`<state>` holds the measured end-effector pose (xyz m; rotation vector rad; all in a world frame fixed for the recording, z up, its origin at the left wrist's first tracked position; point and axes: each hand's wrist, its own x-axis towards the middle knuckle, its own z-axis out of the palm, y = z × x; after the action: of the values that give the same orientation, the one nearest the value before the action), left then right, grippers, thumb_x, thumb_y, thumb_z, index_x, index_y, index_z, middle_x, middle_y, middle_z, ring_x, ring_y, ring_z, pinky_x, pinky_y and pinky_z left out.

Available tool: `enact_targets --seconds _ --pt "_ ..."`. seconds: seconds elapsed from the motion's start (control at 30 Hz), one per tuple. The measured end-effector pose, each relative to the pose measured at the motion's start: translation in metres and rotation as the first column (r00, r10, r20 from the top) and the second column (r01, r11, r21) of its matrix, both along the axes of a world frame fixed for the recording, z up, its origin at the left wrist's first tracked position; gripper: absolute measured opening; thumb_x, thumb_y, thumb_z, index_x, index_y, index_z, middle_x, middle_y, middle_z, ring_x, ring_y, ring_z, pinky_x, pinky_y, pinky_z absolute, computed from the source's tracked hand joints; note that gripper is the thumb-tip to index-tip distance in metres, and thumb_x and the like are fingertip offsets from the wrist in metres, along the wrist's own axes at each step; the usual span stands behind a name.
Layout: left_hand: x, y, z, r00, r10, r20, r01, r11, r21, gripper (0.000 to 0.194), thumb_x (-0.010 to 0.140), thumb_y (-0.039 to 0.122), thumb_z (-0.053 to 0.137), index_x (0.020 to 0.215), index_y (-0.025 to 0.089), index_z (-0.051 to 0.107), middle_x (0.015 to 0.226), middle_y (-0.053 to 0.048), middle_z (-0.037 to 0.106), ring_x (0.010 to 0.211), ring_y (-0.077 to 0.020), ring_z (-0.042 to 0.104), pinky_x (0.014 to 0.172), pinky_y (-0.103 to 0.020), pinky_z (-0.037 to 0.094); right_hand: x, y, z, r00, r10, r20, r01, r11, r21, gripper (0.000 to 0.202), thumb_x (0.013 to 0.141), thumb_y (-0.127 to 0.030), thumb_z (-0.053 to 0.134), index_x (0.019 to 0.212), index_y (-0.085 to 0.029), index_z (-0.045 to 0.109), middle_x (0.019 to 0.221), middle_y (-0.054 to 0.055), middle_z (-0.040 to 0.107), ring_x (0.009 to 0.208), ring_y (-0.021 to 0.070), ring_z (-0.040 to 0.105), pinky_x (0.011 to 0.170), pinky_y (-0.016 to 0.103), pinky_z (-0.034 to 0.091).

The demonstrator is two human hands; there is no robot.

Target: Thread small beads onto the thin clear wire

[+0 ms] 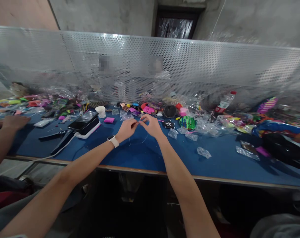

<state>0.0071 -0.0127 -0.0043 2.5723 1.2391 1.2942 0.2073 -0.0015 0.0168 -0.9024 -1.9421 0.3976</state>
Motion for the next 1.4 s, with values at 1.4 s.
enact_targets --seconds 1.4 --pt "-0.008 0.006 0.001 0.998 -0.038 0.059 0.039 0.999 -0.011 0.023 0.105 0.023 0.057 0.086 0.019 0.069 0.079 -0.004 0.069 0.073 -0.0177 0.062 0.072 -0.031 0.046 0.003 0.007 -0.004 0.976 -0.010 0.219 -0.020 0.991 0.134 0.015 0.082 -0.028 0.087 0.093 -0.027 0.078 0.094 0.006 0.078 0.110 0.0321 0.066 0.114 0.058 0.040"
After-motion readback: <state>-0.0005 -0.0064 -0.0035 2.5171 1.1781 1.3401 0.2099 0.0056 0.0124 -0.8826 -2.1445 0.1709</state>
